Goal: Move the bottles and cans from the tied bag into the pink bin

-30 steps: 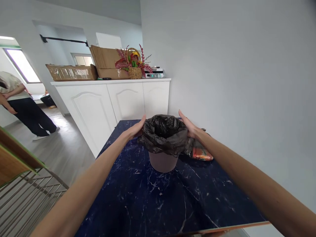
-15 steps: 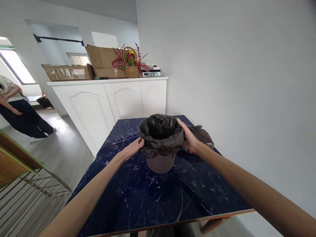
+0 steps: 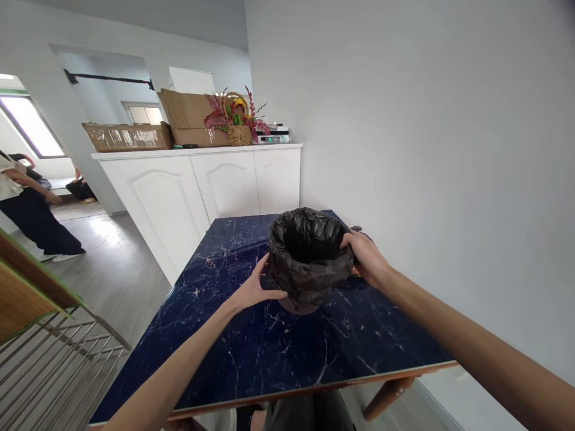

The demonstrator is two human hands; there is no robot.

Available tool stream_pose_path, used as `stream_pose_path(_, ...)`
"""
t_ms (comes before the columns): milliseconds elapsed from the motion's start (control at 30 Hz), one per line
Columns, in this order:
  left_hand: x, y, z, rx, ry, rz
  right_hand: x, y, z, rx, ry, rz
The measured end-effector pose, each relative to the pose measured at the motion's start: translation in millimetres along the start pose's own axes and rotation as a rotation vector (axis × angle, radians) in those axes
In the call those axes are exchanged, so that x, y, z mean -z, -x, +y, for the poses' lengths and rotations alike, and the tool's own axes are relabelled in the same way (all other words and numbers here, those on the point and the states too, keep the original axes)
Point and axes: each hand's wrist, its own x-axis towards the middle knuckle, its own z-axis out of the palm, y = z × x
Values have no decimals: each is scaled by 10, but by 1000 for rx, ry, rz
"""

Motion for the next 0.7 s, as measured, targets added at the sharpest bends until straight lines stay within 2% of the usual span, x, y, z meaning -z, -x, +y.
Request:
stream_pose_path(100, -45, 61, -86, 15, 175, 168, 137, 158, -108, 29, -23, 84)
stream_pose_path(167, -61, 110, -161, 39, 213, 254, 236, 262, -191, 35, -19, 140)
stream_pose_path(367, -90, 219, -403, 102, 164, 367, 608, 484, -334, 6, 56, 242)
stream_pose_path(467, -112, 246, -509, 83, 132, 377, 929, 482, -340, 48, 88, 333)
stream_pose_path(633, -149, 272, -645, 33, 93, 396, 1625, 323, -259, 101, 170, 466)
stream_pose_path(700, -158, 277, -676, 18, 84, 398, 1848, 305, -148, 251, 349, 525)
